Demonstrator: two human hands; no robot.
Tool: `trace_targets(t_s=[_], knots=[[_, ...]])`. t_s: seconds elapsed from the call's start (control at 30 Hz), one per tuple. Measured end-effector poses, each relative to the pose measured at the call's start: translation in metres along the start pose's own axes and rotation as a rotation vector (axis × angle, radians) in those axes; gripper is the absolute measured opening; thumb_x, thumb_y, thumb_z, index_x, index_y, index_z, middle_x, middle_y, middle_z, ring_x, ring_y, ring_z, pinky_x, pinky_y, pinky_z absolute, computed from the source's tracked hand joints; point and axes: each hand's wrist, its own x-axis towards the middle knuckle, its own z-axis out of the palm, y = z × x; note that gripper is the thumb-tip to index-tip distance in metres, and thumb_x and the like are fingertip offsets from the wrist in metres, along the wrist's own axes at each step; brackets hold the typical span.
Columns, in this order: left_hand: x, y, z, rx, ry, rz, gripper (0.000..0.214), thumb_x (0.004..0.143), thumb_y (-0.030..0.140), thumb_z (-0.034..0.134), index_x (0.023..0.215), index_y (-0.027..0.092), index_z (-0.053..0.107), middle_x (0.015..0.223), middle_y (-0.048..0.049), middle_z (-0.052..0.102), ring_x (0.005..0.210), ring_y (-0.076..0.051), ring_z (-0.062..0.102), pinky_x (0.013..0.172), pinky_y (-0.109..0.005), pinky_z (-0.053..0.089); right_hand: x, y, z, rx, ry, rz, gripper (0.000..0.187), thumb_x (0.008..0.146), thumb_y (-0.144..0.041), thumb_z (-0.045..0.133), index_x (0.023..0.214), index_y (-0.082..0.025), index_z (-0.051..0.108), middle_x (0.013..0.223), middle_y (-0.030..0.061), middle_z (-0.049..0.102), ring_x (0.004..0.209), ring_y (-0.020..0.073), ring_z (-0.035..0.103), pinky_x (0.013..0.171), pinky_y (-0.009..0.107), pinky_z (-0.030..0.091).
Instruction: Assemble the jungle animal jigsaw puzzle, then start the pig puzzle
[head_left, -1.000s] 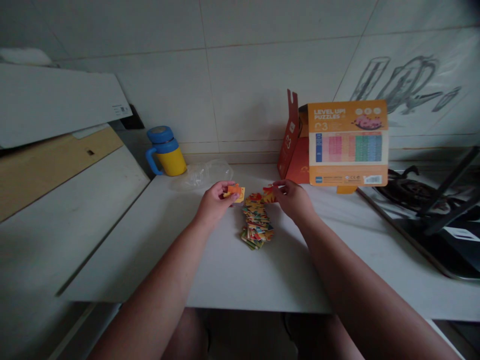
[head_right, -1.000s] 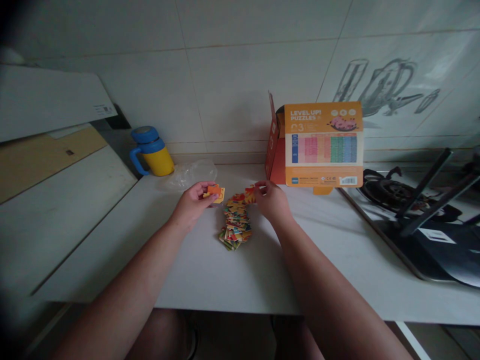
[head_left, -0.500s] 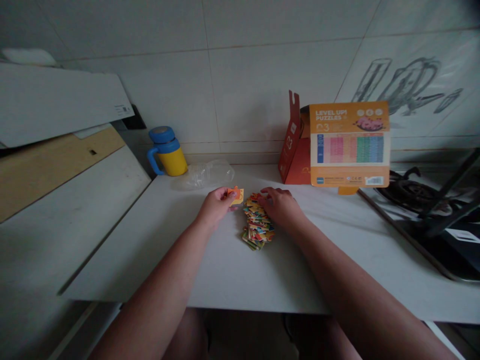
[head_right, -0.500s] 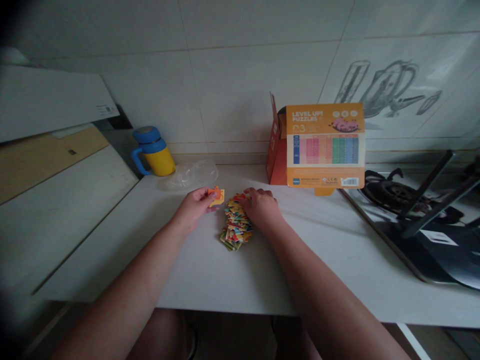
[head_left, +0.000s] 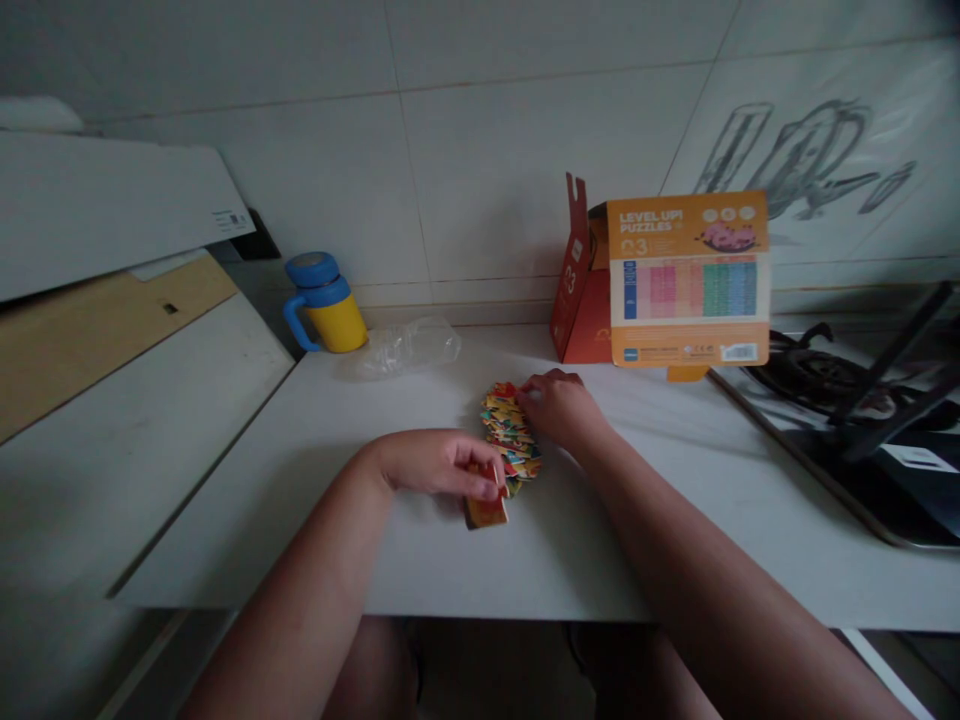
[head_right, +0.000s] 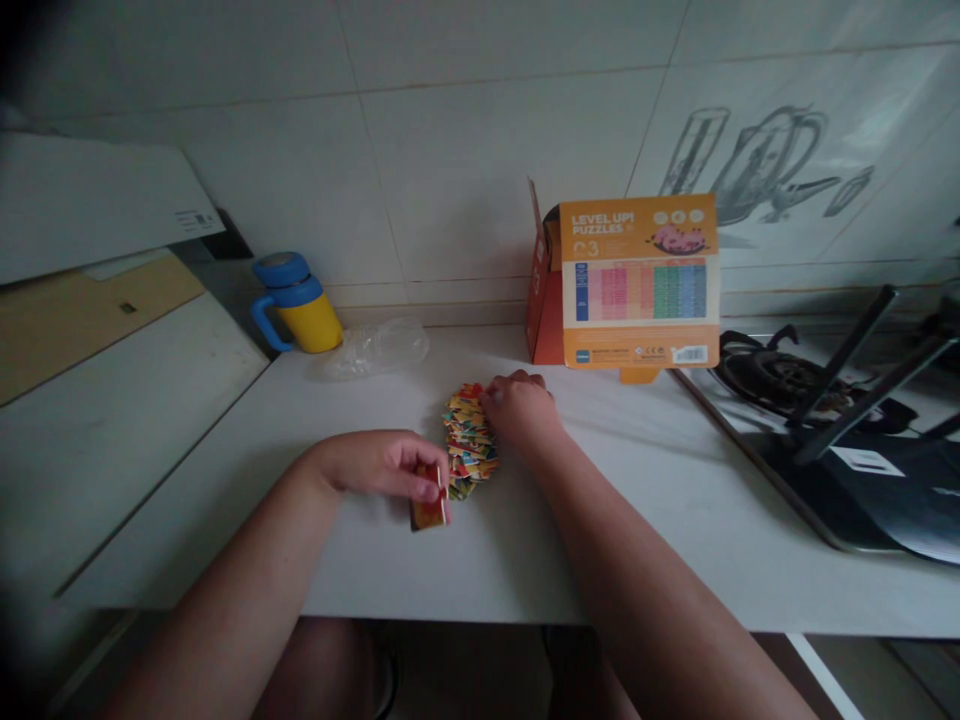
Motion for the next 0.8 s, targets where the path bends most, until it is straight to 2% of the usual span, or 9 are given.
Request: trace_targets(t_s=[0.07, 0.13, 0.27, 0.37, 0.43, 0.5, 0.6, 0.73, 0.8], knots=[[0.002, 0.000, 0.009, 0.067, -0.147, -0.033, 0.039, 0.082, 0.062, 0.085, 0.090, 0.024, 0.078, 0.101, -0.0087, 0.081, 0.095, -0.025, 0.076, 0.082, -0.034, 0.061, 0.002, 0.002, -0.002, 0.038, -0.006, -0.025, 0.026, 0.099, -0.043, 0.065, 0.101, -0.022, 0.080, 0.111, 0.0144, 0.076, 0.107, 0.0269, 0.067, 0.098, 0.036, 0.049], [0.008, -0.002, 0.015, 0.052, -0.169, -0.026, 0.041, 0.083, 0.065, 0.083, 0.091, 0.025, 0.078, 0.110, -0.0101, 0.082, 0.103, -0.026, 0.077, 0.087, -0.036, 0.061, 0.003, 0.002, -0.003, 0.110, -0.028, -0.086, 0.021, 0.098, -0.038, 0.065, 0.103, -0.022, 0.078, 0.112, 0.0122, 0.077, 0.106, 0.0250, 0.068, 0.097, 0.034, 0.049], [0.013, -0.006, 0.014, 0.020, -0.064, 0.070, 0.039, 0.084, 0.062, 0.084, 0.093, 0.024, 0.079, 0.133, -0.0138, 0.076, 0.123, -0.030, 0.072, 0.097, -0.041, 0.059, 0.003, -0.002, -0.005, 0.179, -0.074, -0.195, 0.020, 0.100, -0.023, 0.061, 0.115, -0.025, 0.075, 0.111, 0.0052, 0.080, 0.103, 0.0203, 0.071, 0.094, 0.029, 0.048], [0.012, -0.006, 0.010, 0.069, 0.015, 0.111, 0.035, 0.085, 0.058, 0.084, 0.093, 0.024, 0.080, 0.141, -0.0154, 0.072, 0.130, -0.031, 0.068, 0.099, -0.042, 0.058, 0.003, -0.003, -0.008, 0.221, -0.091, -0.210, 0.021, 0.102, -0.024, 0.059, 0.116, -0.026, 0.075, 0.113, 0.0036, 0.081, 0.103, 0.0200, 0.072, 0.092, 0.029, 0.047], [0.011, -0.007, 0.007, 0.098, 0.070, 0.109, 0.033, 0.087, 0.057, 0.082, 0.093, 0.025, 0.080, 0.138, -0.0141, 0.073, 0.132, -0.030, 0.067, 0.102, -0.041, 0.056, 0.004, -0.001, -0.009, 0.255, -0.092, -0.178, 0.017, 0.102, -0.028, 0.063, 0.112, -0.025, 0.076, 0.111, 0.0043, 0.081, 0.100, 0.0202, 0.073, 0.089, 0.029, 0.048], [0.013, -0.010, 0.003, 0.096, 0.160, 0.103, 0.033, 0.087, 0.057, 0.082, 0.094, 0.025, 0.079, 0.122, -0.0115, 0.079, 0.120, -0.027, 0.071, 0.100, -0.039, 0.055, 0.005, 0.001, -0.010, 0.274, -0.088, -0.137, 0.015, 0.101, -0.031, 0.066, 0.108, -0.024, 0.077, 0.106, 0.0042, 0.082, 0.093, 0.0197, 0.073, 0.083, 0.028, 0.048], [0.017, -0.016, -0.004, 0.053, 0.336, 0.113, 0.034, 0.084, 0.056, 0.083, 0.093, 0.024, 0.077, 0.097, -0.0066, 0.079, 0.091, -0.021, 0.073, 0.087, -0.032, 0.056, 0.007, 0.006, -0.009, 0.292, -0.065, -0.084, 0.014, 0.100, -0.033, 0.067, 0.107, -0.024, 0.076, 0.102, 0.0034, 0.082, 0.087, 0.0183, 0.073, 0.077, 0.027, 0.047], [0.025, -0.028, -0.020, 0.003, 0.598, 0.121, 0.036, 0.083, 0.055, 0.083, 0.092, 0.021, 0.074, 0.085, -0.0042, 0.076, 0.074, -0.017, 0.068, 0.069, -0.026, 0.051, 0.008, 0.010, -0.006, 0.293, -0.019, -0.016, 0.019, 0.097, -0.038, 0.071, 0.109, -0.023, 0.074, 0.101, 0.0044, 0.081, 0.084, 0.0186, 0.071, 0.073, 0.027, 0.046], [0.028, -0.033, -0.030, 0.053, 0.763, 0.131, 0.035, 0.083, 0.053, 0.081, 0.089, 0.020, 0.073, 0.079, -0.0031, 0.074, 0.070, -0.017, 0.065, 0.065, -0.025, 0.048, 0.008, 0.012, -0.006, 0.274, -0.006, -0.008, 0.023, 0.095, -0.039, 0.073, 0.111, -0.022, 0.074, 0.101, 0.0055, 0.081, 0.084, 0.0193, 0.071, 0.072, 0.028, 0.046]])
